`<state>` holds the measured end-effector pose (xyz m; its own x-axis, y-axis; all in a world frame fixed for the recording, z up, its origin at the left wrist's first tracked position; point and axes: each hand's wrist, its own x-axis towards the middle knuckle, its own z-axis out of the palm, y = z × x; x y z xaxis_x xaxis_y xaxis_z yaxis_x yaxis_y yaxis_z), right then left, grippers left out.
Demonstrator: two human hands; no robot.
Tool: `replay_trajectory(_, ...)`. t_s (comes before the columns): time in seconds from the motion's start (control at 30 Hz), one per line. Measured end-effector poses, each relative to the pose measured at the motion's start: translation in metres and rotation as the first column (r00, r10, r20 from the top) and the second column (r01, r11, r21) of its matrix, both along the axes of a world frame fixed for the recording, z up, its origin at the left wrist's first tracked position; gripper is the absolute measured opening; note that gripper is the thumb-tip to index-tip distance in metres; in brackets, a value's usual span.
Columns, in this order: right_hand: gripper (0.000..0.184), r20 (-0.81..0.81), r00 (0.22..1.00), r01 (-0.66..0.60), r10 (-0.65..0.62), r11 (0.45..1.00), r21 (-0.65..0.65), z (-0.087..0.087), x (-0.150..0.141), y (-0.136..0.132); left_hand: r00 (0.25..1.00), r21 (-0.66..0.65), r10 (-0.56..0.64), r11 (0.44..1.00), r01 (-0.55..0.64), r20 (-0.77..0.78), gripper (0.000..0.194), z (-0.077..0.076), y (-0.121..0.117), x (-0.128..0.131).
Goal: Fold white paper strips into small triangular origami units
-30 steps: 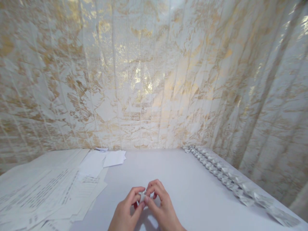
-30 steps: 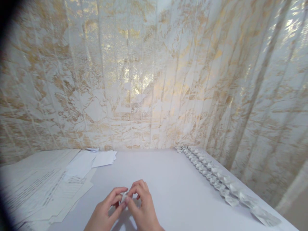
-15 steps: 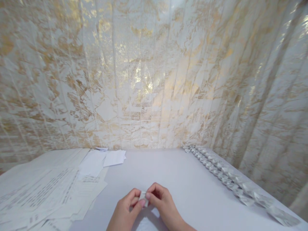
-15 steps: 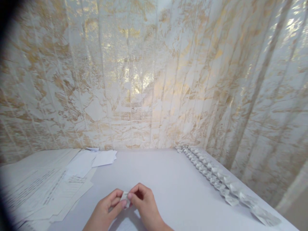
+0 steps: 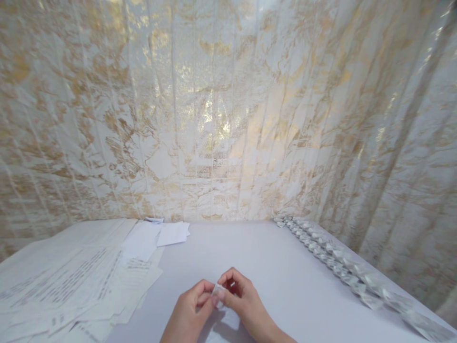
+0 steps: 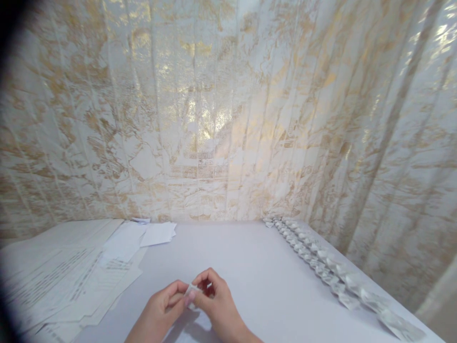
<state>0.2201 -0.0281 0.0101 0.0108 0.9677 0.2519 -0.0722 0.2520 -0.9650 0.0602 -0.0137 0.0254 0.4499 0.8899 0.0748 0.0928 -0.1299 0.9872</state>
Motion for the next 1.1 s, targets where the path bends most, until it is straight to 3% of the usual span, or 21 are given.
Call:
replay_trajectory(0.13,0.045,-0.011,1.0,-0.011,0.01,0.999,-0.046,0.003,0.0,0.001,0.997,0.085,0.037,0.996,-0.032,-0.064,0.047,-0.002,-0.001,0.001)
replay_trajectory(0.33,0.05,-0.122,0.992,-0.025,0.02,0.999,-0.034,0.008,0.001,0.0,1.0,0.057,-0.025,0.998,0.025,-0.008,0.046,-0.003,0.001,-0.004)
replay_trajectory(0.6,0.045,-0.023,1.0,0.011,-0.012,1.0,-0.023,0.008,0.004,-0.001,0.998,0.101,-0.023,0.994,0.029,-0.061,0.045,-0.002,0.0,-0.007)
replay_trajectory(0.8,0.026,0.116,0.993,0.033,-0.028,0.999,-0.034,0.006,0.003,0.0,0.992,0.118,-0.065,0.99,0.078,-0.108,0.041,0.001,-0.004,-0.006)
replay_trajectory(1.1,0.042,-0.032,0.998,-0.056,0.055,0.998,-0.038,0.002,0.006,0.003,0.996,0.092,0.007,0.996,0.002,-0.091,0.035,-0.003,0.006,-0.008)
